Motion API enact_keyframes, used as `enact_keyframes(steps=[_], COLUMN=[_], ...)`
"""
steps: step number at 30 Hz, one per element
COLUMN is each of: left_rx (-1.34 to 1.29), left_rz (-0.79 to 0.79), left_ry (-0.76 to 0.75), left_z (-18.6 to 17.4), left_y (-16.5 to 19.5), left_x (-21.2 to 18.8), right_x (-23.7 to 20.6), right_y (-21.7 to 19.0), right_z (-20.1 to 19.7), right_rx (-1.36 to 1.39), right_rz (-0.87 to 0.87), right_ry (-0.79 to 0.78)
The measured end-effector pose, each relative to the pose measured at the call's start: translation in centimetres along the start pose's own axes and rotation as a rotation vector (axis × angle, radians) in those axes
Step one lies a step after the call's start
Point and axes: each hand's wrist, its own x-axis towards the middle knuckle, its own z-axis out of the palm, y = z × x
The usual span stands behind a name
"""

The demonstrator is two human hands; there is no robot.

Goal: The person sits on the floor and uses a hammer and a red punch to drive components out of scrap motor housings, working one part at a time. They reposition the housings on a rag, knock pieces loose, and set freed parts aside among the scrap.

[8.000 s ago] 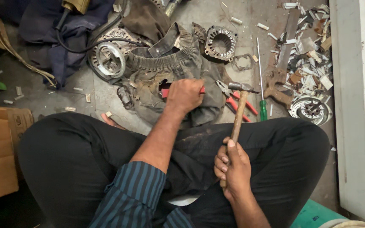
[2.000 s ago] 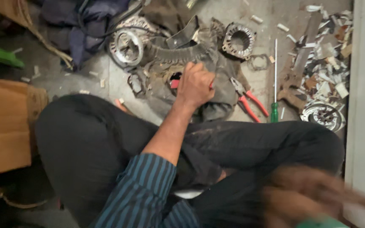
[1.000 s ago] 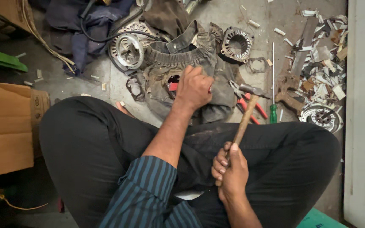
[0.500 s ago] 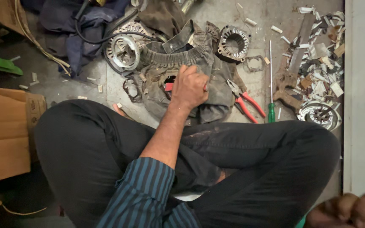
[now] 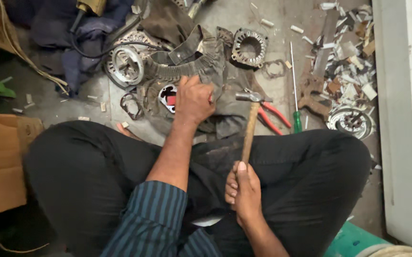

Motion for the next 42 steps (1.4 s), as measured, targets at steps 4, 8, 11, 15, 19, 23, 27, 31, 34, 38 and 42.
enact_keyframes(steps=[4, 8, 11, 15, 19, 23, 27, 31, 34, 38, 42], left_rx=[-0.020, -0.028, -0.049, -0.107, -0.020, -0.073, -0.171, -0.215, -0.205, -0.187, -0.214], left_rz=[-0.006, -0.098, -0.137, -0.182, -0.342, -0.205, -0.046, -0.116, -0.177, -0.299, -0.373], left_ry=[0.052, 0.059, 0.071, 0.132, 0.239, 0.305, 0.247, 0.248, 0.277, 0.305, 0.294], left_z=[-0.4, -1.4, -1.4, -0.9, -1.0, -1.1, -1.0, -1.5, -1.6, -1.7, -2.2], left_y=[0.2, -0.2, 0.1, 0.0, -0.8, 0.0, 1.9, 1.9, 1.4, 0.7, 0.3], left_x=[-0.2, -0.3, -0.6, -1.3, -1.1, -0.2, 0.1, 0.2, 0.2, 0.0, 0.4], right_x=[-0.1, 0.1, 0.2, -0.1, -0.2, 0.0, 0.0, -0.1, -0.2, 0.0, 0.0], right_y=[-0.8, -1.1, -1.3, -1.5, -1.7, -1.6, -1.5, -1.7, -1.9, -1.9, -1.9], right_z=[1.6, 1.6, 1.3, 1.6, 2.0, 1.9, 2.0, 2.2, 2.4, 2.7, 2.8], right_rx=[0.050, 0.073, 0.082, 0.110, 0.119, 0.118, 0.131, 0.119, 0.119, 0.118, 0.107], right_rz=[0.047, 0.076, 0.062, 0.068, 0.069, 0.076, 0.053, 0.095, 0.106, 0.115, 0.125], right_ry=[-0.057, -0.065, -0.059, -0.081, -0.102, -0.098, -0.135, -0.112, -0.104, -0.099, -0.120])
